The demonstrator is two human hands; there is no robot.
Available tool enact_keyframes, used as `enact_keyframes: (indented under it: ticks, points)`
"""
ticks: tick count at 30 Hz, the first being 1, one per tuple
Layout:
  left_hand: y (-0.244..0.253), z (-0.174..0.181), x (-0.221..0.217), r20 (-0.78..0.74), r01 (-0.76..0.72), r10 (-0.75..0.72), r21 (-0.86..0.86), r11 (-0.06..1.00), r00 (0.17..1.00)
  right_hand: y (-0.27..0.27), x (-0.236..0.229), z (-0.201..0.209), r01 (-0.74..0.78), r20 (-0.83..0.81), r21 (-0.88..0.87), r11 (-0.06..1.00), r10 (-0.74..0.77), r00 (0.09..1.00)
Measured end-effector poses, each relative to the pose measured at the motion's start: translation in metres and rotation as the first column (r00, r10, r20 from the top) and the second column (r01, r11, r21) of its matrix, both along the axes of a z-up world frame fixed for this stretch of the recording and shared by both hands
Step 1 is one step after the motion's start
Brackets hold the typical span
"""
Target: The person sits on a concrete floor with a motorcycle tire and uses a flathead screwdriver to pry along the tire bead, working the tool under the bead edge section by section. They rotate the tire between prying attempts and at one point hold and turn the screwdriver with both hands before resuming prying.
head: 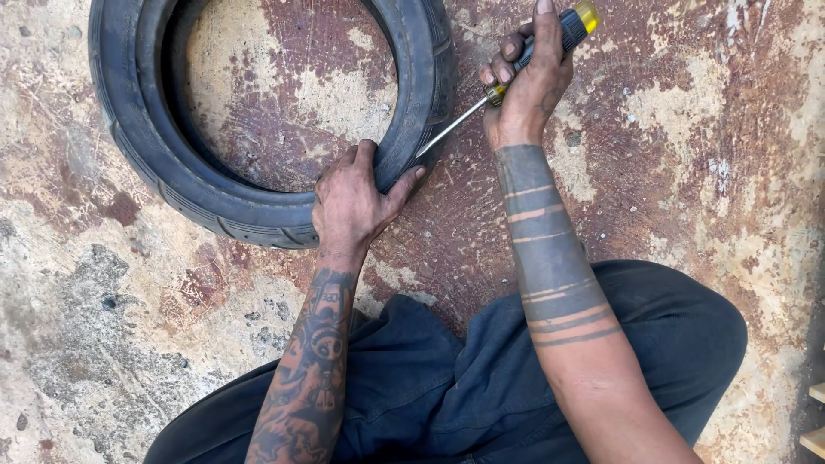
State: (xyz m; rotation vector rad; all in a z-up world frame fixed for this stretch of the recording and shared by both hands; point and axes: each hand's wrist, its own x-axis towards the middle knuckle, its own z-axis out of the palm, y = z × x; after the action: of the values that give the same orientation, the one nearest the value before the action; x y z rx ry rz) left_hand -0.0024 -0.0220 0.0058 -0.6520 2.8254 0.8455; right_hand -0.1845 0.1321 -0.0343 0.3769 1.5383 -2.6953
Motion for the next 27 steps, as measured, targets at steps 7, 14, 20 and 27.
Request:
enact_keyframes:
  ticks: [7, 14, 20, 27]
  points:
    - [-0.001, -0.006, 0.002, -0.035, 0.005, -0.005, -0.007, 1.000, 0.999, -0.010, 0.007, 0.005, -0.032, 0.006, 0.040, 0.999, 0.032, 0.999]
    - [0.000, -0.008, 0.002, -0.024, -0.013, 0.012, -0.005, 1.000, 1.000, -0.011, 0.008, 0.002, -0.036, 0.027, 0.062, 0.997, 0.034, 0.999]
    - [0.000, -0.006, 0.002, -0.022, -0.004, 0.004, 0.006, 1.000, 1.000, -0.009, 0.011, -0.009, -0.056, 0.117, 0.012, 0.998, 0.055, 0.992]
    - [-0.002, -0.003, 0.000, -0.031, 0.005, -0.005, 0.029, 1.000, 1.000, -0.015, 0.013, -0.010, -0.070, 0.133, -0.021, 0.997, 0.072, 0.988]
